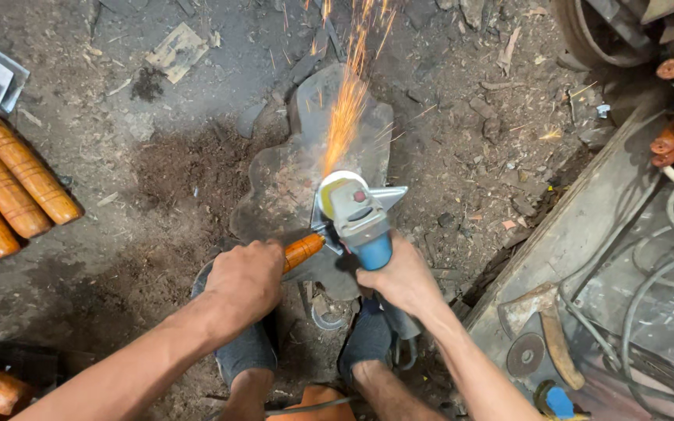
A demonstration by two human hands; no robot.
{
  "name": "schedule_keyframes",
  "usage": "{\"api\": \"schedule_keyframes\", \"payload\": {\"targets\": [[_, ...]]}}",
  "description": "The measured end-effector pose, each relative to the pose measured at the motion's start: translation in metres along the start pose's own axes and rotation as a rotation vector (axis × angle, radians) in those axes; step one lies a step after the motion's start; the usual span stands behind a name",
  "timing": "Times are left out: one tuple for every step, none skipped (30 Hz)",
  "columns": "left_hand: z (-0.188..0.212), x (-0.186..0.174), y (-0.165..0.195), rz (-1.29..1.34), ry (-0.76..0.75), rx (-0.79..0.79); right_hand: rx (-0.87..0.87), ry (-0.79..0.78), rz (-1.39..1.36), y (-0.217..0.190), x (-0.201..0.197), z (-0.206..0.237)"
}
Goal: The person uses an angle grinder to sharpen the blade of a metal trowel with a wooden handle. They hold the trowel against a stone block and grind the blade edges, producing sparks. The person repeats this process on multiple trowels, placing finished ones aside.
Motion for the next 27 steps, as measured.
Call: {"api": "schedule_keyframes", "payload": {"targets": [[0.000,0.001,-0.001,0.003,-0.010,-0.009,-0.030,0.033,-0.038,0.004,-0.006,-0.001],[0.001,0.001,-0.001,0.009,-0.020,-0.019,-0.060,0.063,-0.073,0.011,-0.014,-0.001],[0.001,0.001,-0.002,0.018,-0.027,-0.019,-0.088,0.091,-0.109,0.020,-0.020,0.000],[0.002,0.001,-0.002,0.026,-0.033,-0.018,-0.044,0.108,-0.168,0.033,-0.024,-0.001],[0.002,0.002,-0.002,0.031,-0.038,-0.014,-0.001,0.129,-0.229,0.046,-0.030,-0.003],[0.002,0.002,-0.002,0.027,-0.040,-0.009,0.042,0.151,-0.290,0.058,-0.035,-0.004],[0.002,0.002,-0.001,0.021,-0.040,-0.005,0.052,0.189,-0.339,0.066,-0.041,-0.007],[0.003,0.002,-0.001,0.015,-0.040,-0.005,0.060,0.224,-0.388,0.073,-0.046,-0.008],[0.003,0.002,0.000,0.019,-0.049,-0.008,0.068,0.255,-0.437,0.077,-0.049,-0.008],[0.003,0.003,0.000,0.020,-0.056,-0.011,0.057,0.262,-0.439,0.078,-0.049,-0.008],[0.003,0.003,0.001,0.022,-0.062,-0.015,0.045,0.269,-0.440,0.075,-0.048,-0.007],[0.004,0.003,0.002,0.025,-0.052,-0.017,0.034,0.272,-0.442,0.070,-0.046,-0.005],[0.004,0.002,0.003,0.025,-0.042,-0.020,0.023,0.242,-0.374,0.061,-0.041,-0.004],[0.005,0.001,0.003,0.026,-0.033,-0.027,0.012,0.207,-0.306,0.051,-0.035,-0.002],[0.006,0.001,0.004,0.022,-0.036,-0.023,0.000,0.168,-0.237,0.040,-0.027,0.001],[0.006,0.001,0.005,0.015,-0.038,-0.016,-0.071,0.124,-0.189,0.025,-0.020,0.003],[0.006,0.000,0.006,0.009,-0.040,-0.006,-0.141,0.082,-0.140,0.010,-0.013,0.004],[0.006,-0.001,0.006,0.011,-0.042,-0.008,-0.208,0.040,-0.088,-0.003,-0.008,0.006],[0.006,-0.001,0.006,0.012,-0.044,-0.007,-0.169,0.029,-0.085,-0.008,-0.005,0.006],[0.005,-0.001,0.006,0.014,-0.043,-0.003,-0.132,0.021,-0.081,-0.011,-0.003,0.006],[0.004,-0.002,0.005,0.011,-0.043,-0.017,-0.096,0.015,-0.074,-0.012,-0.004,0.005],[0.004,-0.001,0.005,0.010,-0.045,-0.030,-0.075,0.026,-0.063,-0.011,-0.006,0.005],[0.004,0.000,0.004,0.007,-0.046,-0.042,-0.054,0.039,-0.053,-0.008,-0.010,0.004],[0.004,-0.001,0.005,0.015,-0.030,-0.029,-0.033,0.050,-0.041,-0.003,-0.014,0.004],[0.004,-0.001,0.005,0.024,-0.016,-0.018,-0.020,0.050,-0.141,0.003,-0.017,0.004],[0.004,-0.001,0.004,0.033,-0.001,-0.011,-0.009,0.050,-0.241,0.009,-0.020,0.005],[0.004,0.000,0.003,0.031,-0.010,-0.013,-0.001,0.051,-0.339,0.014,-0.022,0.004]]}}
Point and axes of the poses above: each hand's wrist, its own z-axis away from the middle knuckle, its own x-axis out of the palm, y = z × x, the point moved 6 cm from there along -z, towards the middle knuckle, and after that the axes turned 4 degrees about -y, right-handed, at the moved point
